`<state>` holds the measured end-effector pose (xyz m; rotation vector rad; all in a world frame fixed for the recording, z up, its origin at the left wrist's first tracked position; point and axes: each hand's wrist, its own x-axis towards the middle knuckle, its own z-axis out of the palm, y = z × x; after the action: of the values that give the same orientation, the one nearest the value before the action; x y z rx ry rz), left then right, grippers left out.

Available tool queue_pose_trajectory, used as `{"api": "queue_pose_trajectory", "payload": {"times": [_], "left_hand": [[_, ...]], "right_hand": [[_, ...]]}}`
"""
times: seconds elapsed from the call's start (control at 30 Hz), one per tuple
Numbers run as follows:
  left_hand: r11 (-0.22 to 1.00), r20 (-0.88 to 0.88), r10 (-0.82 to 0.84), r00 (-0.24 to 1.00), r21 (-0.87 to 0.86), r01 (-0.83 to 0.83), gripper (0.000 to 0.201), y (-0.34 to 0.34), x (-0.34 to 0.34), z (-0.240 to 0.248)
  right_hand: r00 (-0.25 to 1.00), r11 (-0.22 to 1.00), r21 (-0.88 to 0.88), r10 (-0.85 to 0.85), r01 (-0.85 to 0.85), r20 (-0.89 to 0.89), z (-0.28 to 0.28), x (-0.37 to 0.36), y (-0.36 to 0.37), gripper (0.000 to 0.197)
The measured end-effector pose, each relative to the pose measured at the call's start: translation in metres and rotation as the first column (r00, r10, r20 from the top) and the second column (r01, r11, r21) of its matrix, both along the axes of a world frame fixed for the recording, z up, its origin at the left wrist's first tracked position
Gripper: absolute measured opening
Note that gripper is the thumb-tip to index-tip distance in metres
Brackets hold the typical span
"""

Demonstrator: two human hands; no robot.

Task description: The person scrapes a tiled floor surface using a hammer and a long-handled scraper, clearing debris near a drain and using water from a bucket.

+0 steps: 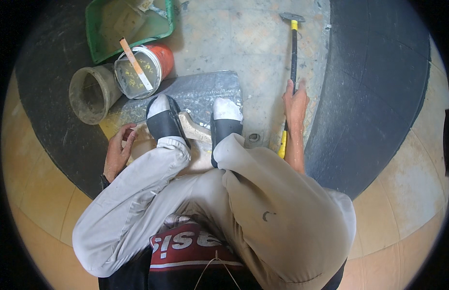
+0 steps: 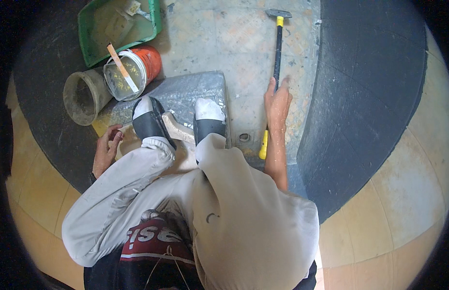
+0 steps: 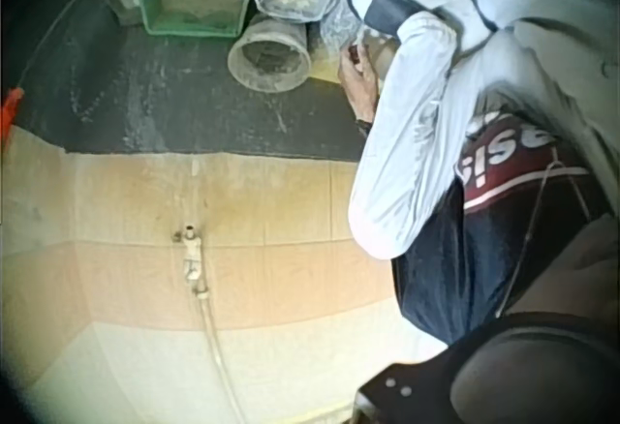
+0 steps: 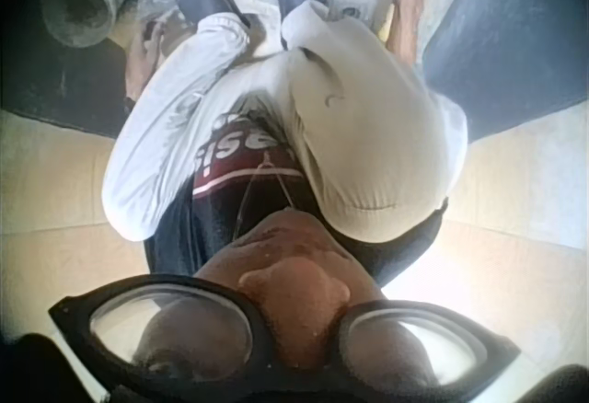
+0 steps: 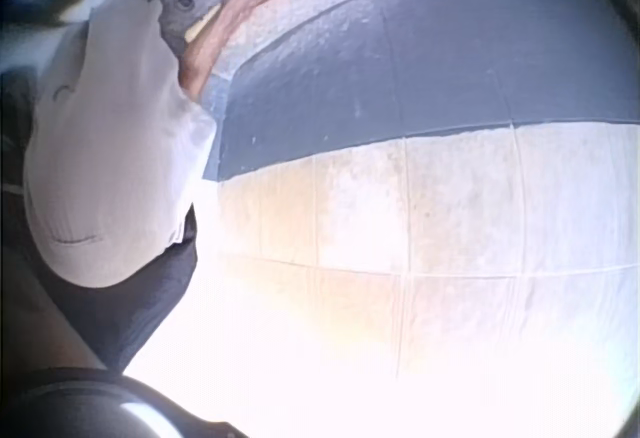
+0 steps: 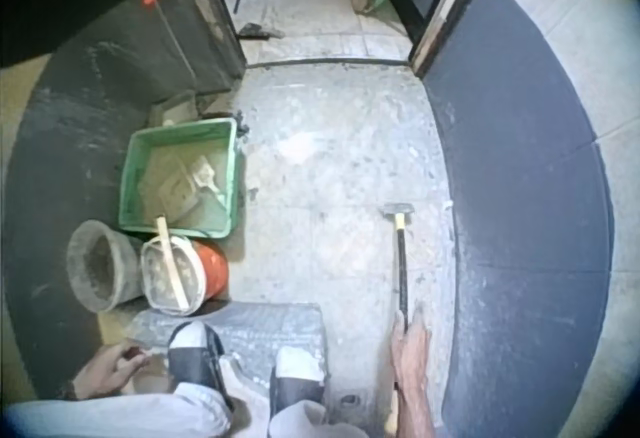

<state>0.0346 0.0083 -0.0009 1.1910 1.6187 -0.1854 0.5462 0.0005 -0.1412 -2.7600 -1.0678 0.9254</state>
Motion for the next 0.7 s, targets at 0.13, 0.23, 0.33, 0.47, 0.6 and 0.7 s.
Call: {"api": "queue_pose_trajectory", "payload": {"times": [0.13,0.23,0.33,0.47,0.6,0.7], "left_hand": [[1.0,-0.007,0.019,1.0,0.004,-0.019,0.03,0.001,0.0,-0.001],[1.0,-0.02,0.022,1.0,-0.002,-0.022,0.03,0.004,0.002,0.002],[1.0,-0.023,0.009,1.0,-0.004,-0.009,0.03,0.001,0.0,0.004],[1.0,0.007,0.005,1.0,0.0,-0.005,0.03,0.004,0.001,0.002],[1.0,-0.005,0.011,1.0,0.0,-0.011,0.03,0.002,-0.001,-0.001],[1.0,-0.005,0.014,1.0,0.0,-0.014,0.03,0.002,0.001,-0.001]], "right_hand": [[0.79,0.934,-0.104,-0.346,0.342,-0.506,0.011,-0.005,0.005,0.049],[0.497,0.828,-0.161,-0.464,0.536,-0.733,0.03,-0.018,-0.003,0.046],[0.439,0.809,-0.226,-0.503,0.543,-0.745,0.041,-0.023,-0.001,0.045],[0.863,0.958,-0.085,-0.283,0.273,-0.418,0.005,-0.012,-0.012,0.048],[0.975,0.993,-0.086,-0.095,0.079,-0.201,0.008,-0.025,-0.001,0.053],[0.99,0.996,-0.091,-0.031,0.019,-0.139,0.011,-0.051,0.001,0.053]]}}
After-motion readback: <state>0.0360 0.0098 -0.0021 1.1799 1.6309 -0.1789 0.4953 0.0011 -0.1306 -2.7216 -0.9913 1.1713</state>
